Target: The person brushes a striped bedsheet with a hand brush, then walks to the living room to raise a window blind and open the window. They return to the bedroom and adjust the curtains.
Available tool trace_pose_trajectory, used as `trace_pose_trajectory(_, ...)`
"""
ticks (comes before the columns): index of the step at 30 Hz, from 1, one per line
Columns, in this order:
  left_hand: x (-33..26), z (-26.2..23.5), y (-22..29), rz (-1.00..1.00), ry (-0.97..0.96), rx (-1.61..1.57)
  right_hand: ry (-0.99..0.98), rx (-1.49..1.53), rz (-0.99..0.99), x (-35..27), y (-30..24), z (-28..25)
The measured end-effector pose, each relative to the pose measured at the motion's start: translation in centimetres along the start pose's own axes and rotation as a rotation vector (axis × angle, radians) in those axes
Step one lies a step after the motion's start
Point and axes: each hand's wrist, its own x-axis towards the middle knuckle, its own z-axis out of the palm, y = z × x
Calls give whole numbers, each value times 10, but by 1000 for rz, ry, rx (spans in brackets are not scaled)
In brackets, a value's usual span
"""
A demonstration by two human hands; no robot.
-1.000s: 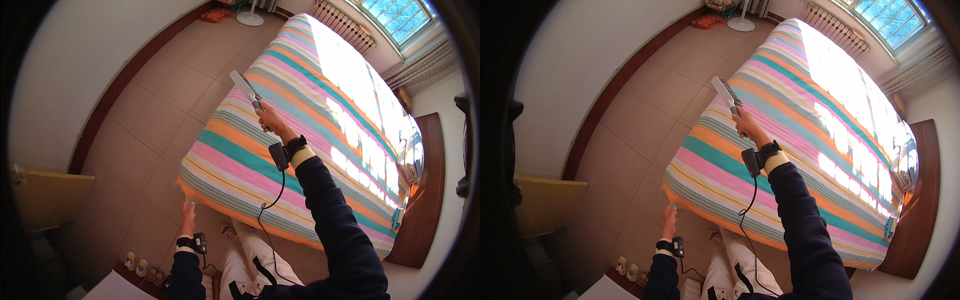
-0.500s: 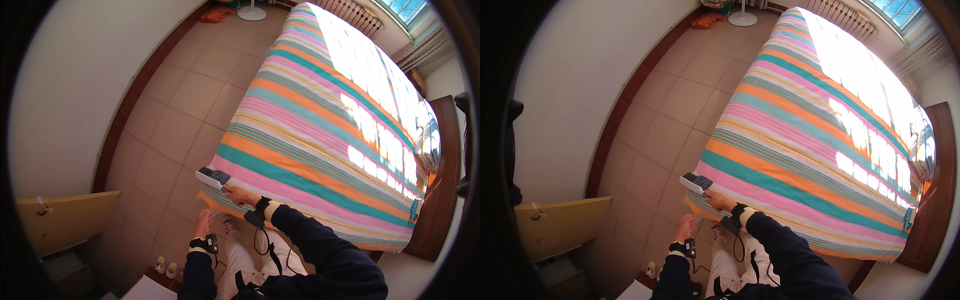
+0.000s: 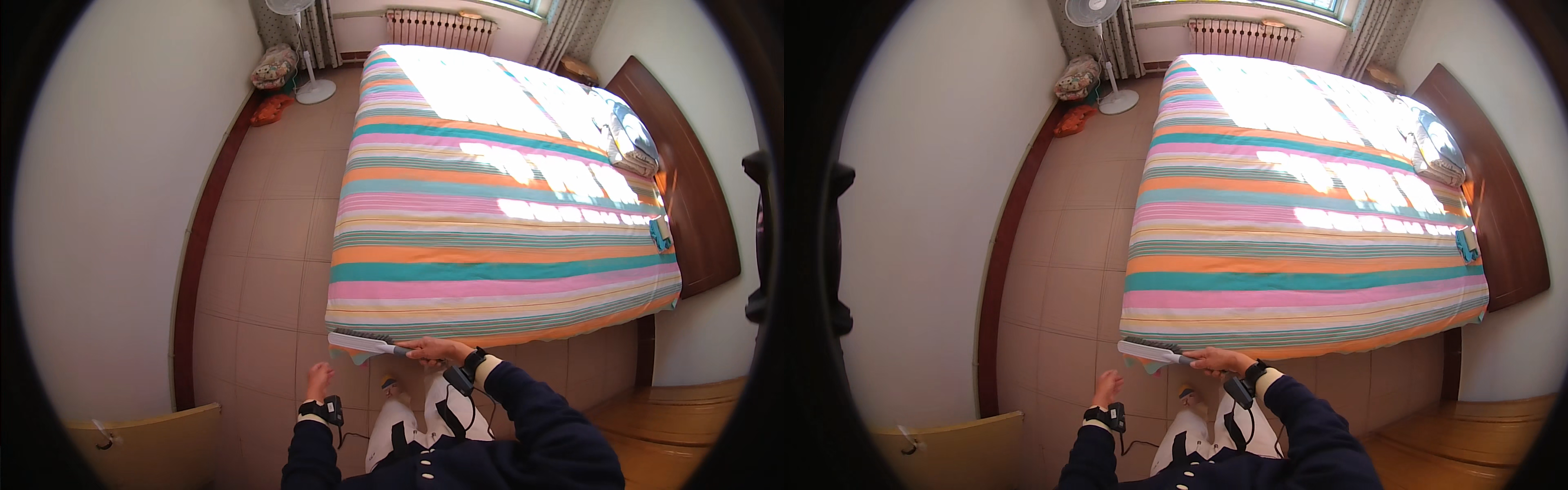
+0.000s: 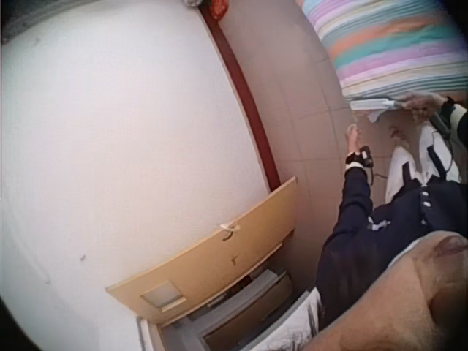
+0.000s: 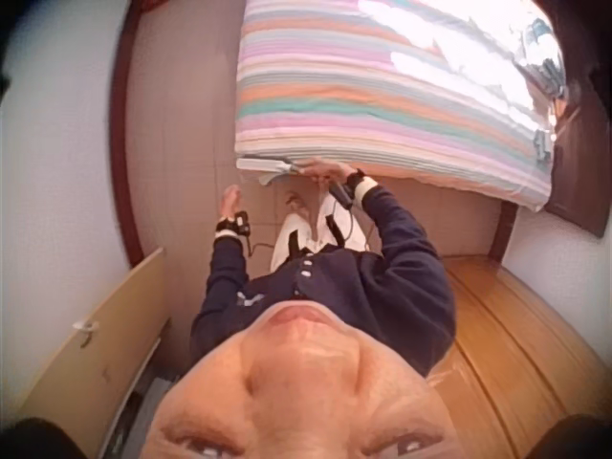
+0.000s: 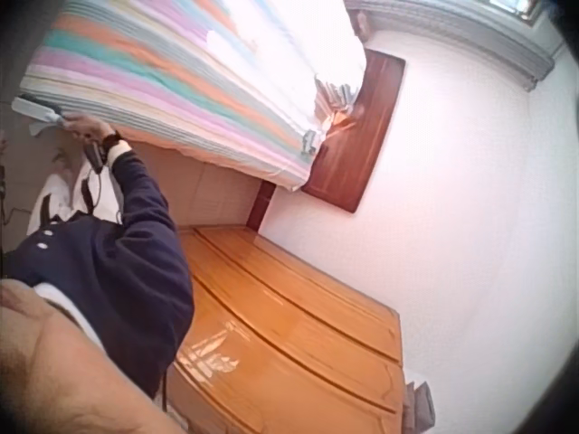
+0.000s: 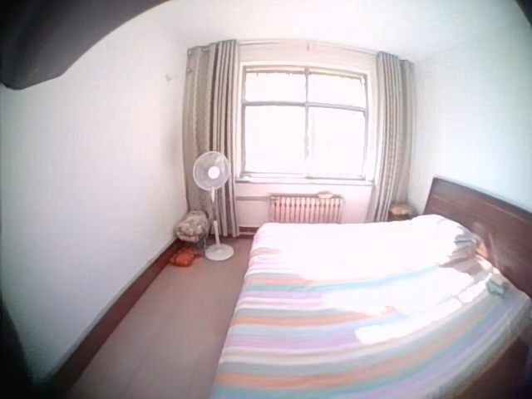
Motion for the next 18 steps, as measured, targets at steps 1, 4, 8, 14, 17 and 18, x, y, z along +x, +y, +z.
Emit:
trace_pose_trajectory(1,-4,8,5,-5,6,36,62,63,-105,-12,6,7)
trace_pose_trajectory(4,-14,51,17,-16,-127,167,473,334,-206,-51,26,21)
trace_pose_trajectory(8,-29,103,40,61,-261,199,365,297,111,-115,58,11)
trace_pose_trajectory(14,-66,215,65,180,-318,377,658,627,-216,-208,118,0)
trace_pose_trajectory(17,-92,289,57,200,-417,422,819,651,-175,-258,169,-16)
trace_pose_trajectory(18,-94,321,55,194,-455,454,858,626,-132,-277,186,-23)
